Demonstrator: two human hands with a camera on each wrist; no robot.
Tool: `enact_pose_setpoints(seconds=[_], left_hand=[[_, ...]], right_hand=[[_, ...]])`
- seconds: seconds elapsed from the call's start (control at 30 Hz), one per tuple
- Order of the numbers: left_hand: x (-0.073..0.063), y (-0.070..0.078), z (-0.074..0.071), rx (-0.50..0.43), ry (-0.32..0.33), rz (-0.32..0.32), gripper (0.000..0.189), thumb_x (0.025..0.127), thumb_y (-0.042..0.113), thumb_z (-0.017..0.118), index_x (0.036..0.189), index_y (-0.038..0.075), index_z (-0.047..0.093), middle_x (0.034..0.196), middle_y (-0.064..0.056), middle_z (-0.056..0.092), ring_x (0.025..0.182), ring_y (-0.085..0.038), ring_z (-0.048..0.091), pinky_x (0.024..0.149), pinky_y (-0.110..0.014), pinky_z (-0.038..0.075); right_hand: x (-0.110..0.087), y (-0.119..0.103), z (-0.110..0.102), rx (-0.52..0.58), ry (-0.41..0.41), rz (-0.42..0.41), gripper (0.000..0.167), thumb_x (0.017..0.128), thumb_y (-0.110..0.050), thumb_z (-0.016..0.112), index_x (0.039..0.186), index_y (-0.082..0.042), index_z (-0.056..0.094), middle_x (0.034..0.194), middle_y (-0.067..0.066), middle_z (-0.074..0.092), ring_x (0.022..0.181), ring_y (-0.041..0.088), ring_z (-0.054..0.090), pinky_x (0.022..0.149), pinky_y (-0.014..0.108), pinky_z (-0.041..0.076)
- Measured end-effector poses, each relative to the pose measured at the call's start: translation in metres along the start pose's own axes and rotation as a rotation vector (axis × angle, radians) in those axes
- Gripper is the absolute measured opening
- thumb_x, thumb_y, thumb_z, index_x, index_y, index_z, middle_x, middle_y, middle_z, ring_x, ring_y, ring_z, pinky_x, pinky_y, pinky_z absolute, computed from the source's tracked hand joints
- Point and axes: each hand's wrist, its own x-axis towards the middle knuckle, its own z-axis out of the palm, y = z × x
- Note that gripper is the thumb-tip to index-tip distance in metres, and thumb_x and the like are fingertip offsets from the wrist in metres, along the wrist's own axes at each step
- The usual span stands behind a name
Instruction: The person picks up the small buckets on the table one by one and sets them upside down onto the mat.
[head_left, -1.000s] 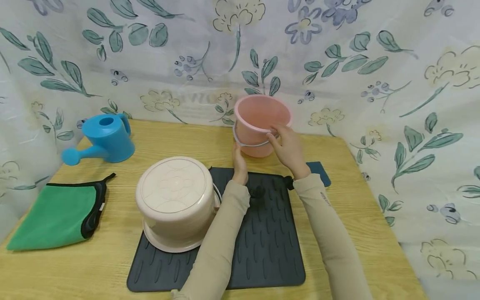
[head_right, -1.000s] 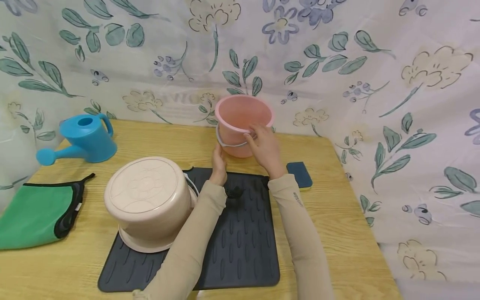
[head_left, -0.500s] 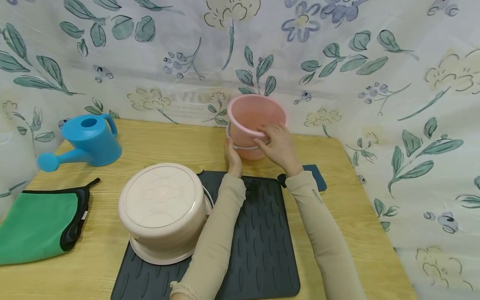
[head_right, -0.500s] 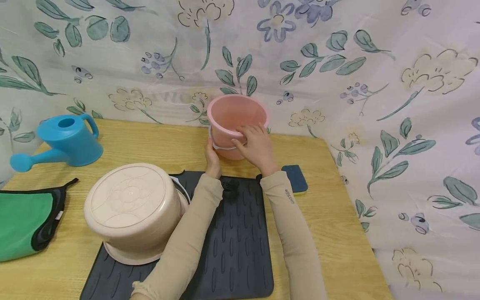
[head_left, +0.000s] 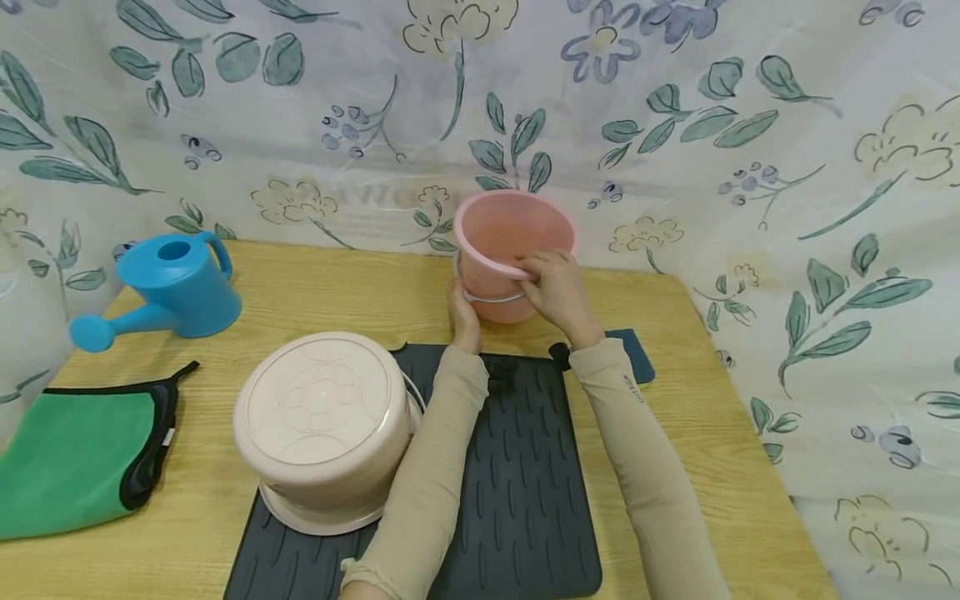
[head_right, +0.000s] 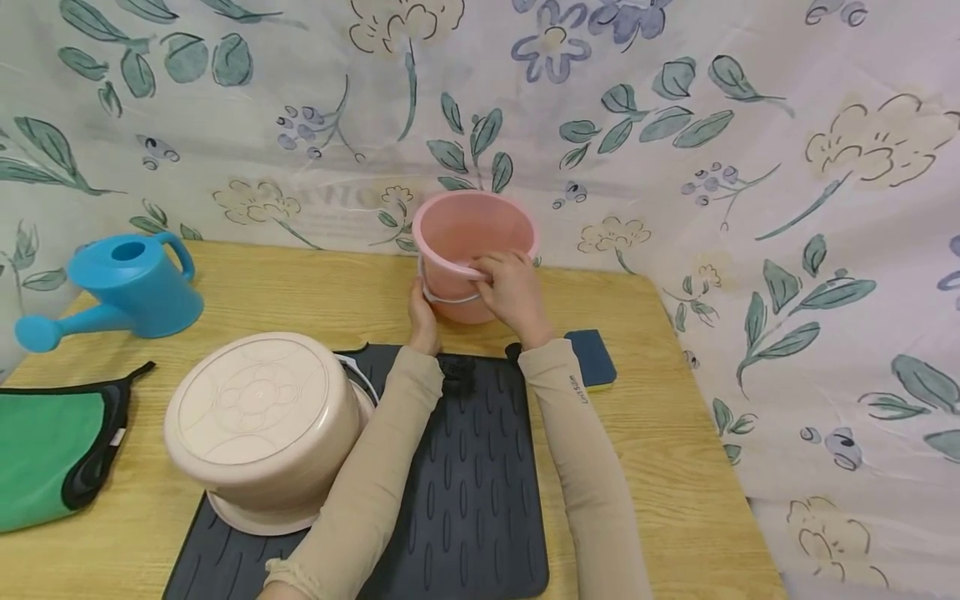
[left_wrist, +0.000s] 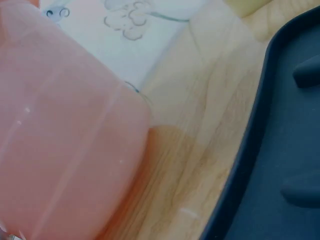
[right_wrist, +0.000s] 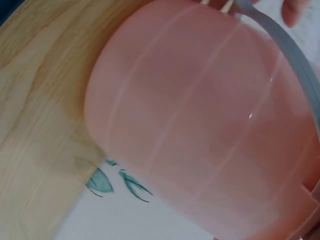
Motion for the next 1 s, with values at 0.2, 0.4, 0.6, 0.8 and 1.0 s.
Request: enact_pose_setpoints(seconds=[0.2, 0.4, 0.6, 0.8, 1.0], left_hand=[[-0.032, 0.031, 0.012, -0.078, -0.082, -0.031, 0.051, 0.107, 0.035, 0.021, 0.150, 0.011, 0.032, 0.155, -0.008, 0.034, 0.144, -0.022, 0.030, 0.119, -0.036, 0.025], [-0.040, 0.040, 0.019, -0.355, -0.096, -0.121, 0.048, 0.107, 0.037, 0.023, 0.141, 0.011, 0.043, 0.134, -0.003, 0.050, 0.122, -0.016, 0.047, 0.107, -0.033, 0.039], [-0.045, 0.046, 0.027, -0.506, -0.112, -0.104, 0.048, 0.106, 0.040, 0.022, 0.133, 0.013, 0.051, 0.124, 0.002, 0.052, 0.119, -0.014, 0.048, 0.110, -0.031, 0.036], [-0.047, 0.048, 0.026, -0.584, -0.122, -0.221, 0.055, 0.103, 0.051, 0.018, 0.138, 0.019, 0.047, 0.127, 0.003, 0.051, 0.120, -0.015, 0.047, 0.111, -0.032, 0.035], [-0.054, 0.057, 0.019, -0.724, -0.221, -0.397, 0.069, 0.096, 0.067, 0.015, 0.146, 0.026, 0.039, 0.142, 0.003, 0.044, 0.132, -0.016, 0.040, 0.116, -0.035, 0.027]], right_hand=[[-0.001, -0.010, -0.016, 0.054, 0.063, -0.031, 0.018, 0.087, -0.015, 0.073, 0.101, -0.004, 0.076, 0.113, 0.009, 0.072, 0.107, 0.031, 0.064, 0.104, 0.048, 0.039], [-0.002, -0.018, -0.036, 0.085, 0.120, -0.051, 0.017, 0.085, -0.011, 0.073, 0.100, -0.003, 0.076, 0.108, 0.010, 0.074, 0.102, 0.032, 0.065, 0.101, 0.047, 0.041], [-0.005, -0.023, -0.053, 0.157, 0.189, -0.068, 0.017, 0.085, -0.010, 0.074, 0.100, -0.003, 0.076, 0.103, 0.012, 0.075, 0.093, 0.032, 0.065, 0.094, 0.046, 0.042], [-0.007, -0.025, -0.064, 0.254, 0.240, -0.060, 0.014, 0.085, -0.004, 0.072, 0.098, -0.001, 0.076, 0.097, 0.016, 0.075, 0.075, 0.028, 0.062, 0.076, 0.038, 0.044], [-0.009, -0.032, -0.074, 0.299, 0.270, -0.087, 0.012, 0.084, -0.004, 0.073, 0.096, -0.001, 0.076, 0.091, 0.016, 0.074, 0.063, 0.021, 0.055, 0.065, 0.026, 0.039]])
